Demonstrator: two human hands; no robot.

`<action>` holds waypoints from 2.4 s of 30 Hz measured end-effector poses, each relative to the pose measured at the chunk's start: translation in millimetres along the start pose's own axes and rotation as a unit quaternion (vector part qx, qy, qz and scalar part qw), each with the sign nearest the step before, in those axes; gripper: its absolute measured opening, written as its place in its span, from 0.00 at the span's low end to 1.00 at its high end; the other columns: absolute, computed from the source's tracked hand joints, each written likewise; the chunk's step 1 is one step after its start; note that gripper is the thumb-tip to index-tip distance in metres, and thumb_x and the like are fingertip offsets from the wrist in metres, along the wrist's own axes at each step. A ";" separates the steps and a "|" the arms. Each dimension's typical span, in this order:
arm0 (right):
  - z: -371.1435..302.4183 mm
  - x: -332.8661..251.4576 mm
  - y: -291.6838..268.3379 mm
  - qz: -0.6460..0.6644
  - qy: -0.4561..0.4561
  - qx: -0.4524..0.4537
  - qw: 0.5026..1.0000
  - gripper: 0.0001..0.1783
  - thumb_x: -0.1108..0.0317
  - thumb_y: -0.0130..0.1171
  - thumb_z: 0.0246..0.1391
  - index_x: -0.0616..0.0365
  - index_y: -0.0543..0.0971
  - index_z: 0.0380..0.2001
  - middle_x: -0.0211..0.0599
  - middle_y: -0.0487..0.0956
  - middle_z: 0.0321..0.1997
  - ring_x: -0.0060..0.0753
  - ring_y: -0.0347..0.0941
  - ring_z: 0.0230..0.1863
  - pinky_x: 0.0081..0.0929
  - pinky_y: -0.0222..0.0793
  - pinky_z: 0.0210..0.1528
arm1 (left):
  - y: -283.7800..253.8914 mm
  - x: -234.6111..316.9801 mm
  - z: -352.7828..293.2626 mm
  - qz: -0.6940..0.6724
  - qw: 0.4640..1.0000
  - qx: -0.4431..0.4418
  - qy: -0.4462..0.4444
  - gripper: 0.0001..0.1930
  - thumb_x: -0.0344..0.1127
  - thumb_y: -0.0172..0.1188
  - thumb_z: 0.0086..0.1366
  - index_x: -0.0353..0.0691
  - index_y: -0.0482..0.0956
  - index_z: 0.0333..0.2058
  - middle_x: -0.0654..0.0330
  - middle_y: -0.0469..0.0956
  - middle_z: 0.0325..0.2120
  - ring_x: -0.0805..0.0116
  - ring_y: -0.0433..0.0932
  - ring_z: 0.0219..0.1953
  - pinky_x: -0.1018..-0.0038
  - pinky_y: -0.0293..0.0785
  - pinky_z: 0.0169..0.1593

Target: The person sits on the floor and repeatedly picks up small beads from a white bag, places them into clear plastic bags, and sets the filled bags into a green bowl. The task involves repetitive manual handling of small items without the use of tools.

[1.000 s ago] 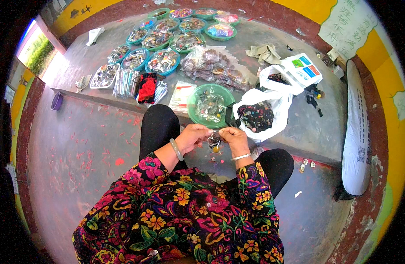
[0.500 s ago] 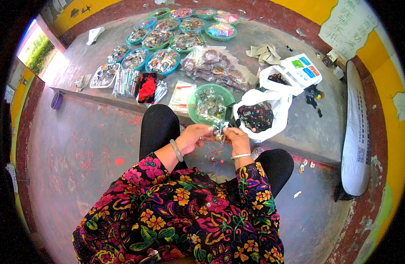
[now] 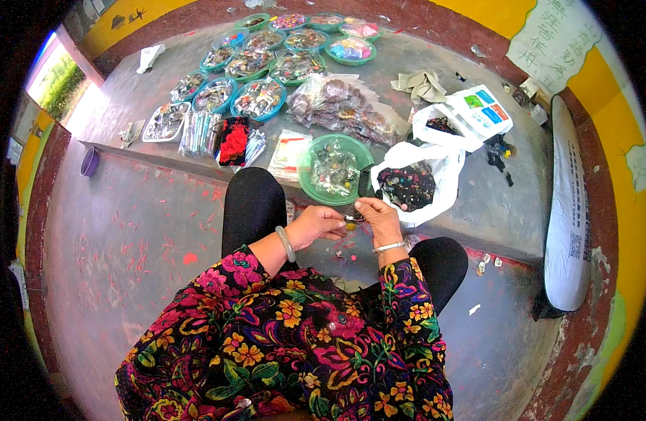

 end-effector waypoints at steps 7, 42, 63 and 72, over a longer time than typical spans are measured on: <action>2.4 6.3 -8.1 0.039 -0.012 0.024 0.999 0.07 0.74 0.61 0.44 0.66 0.79 0.27 0.31 0.77 0.25 0.18 0.69 0.26 0.15 0.64 0.30 | 1.3 2.7 0.3 0.026 1.000 0.004 0.013 0.08 0.29 0.54 0.59 0.31 0.74 0.36 0.56 0.76 0.31 0.69 0.77 0.34 0.75 0.76 0.39; 4.5 17.5 -4.6 0.033 -0.008 0.015 0.999 0.07 0.74 0.60 0.45 0.66 0.78 0.28 0.31 0.78 0.26 0.17 0.70 0.25 0.14 0.65 0.30 | 11.7 -1.6 -1.4 -0.072 0.995 -0.067 -0.020 0.06 0.28 0.51 0.59 0.36 0.71 0.36 0.59 0.75 0.35 0.71 0.75 0.39 0.76 0.74 0.43; -5.9 0.7 -3.0 0.037 -0.073 0.074 0.994 0.06 0.75 0.59 0.45 0.68 0.78 0.25 0.33 0.77 0.24 0.19 0.70 0.27 0.15 0.63 0.35 | 12.7 0.1 1.8 -0.011 0.994 -0.110 0.002 0.11 0.29 0.51 0.60 0.35 0.70 0.42 0.59 0.74 0.36 0.69 0.75 0.38 0.76 0.73 0.43; 0.4 4.0 -3.8 0.019 -0.053 0.074 0.996 0.07 0.73 0.56 0.48 0.68 0.78 0.30 0.34 0.78 0.28 0.19 0.71 0.29 0.15 0.66 0.33 | 10.7 -1.5 7.0 -0.095 0.992 -0.073 0.040 0.08 0.28 0.51 0.60 0.37 0.70 0.39 0.60 0.74 0.35 0.70 0.75 0.38 0.74 0.73 0.43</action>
Point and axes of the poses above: each hand's wrist, its own z-axis towards the middle knuckle, its own y-axis out of the palm, x = y × z, the point moved 7 cm from there along z, towards the middle knuckle
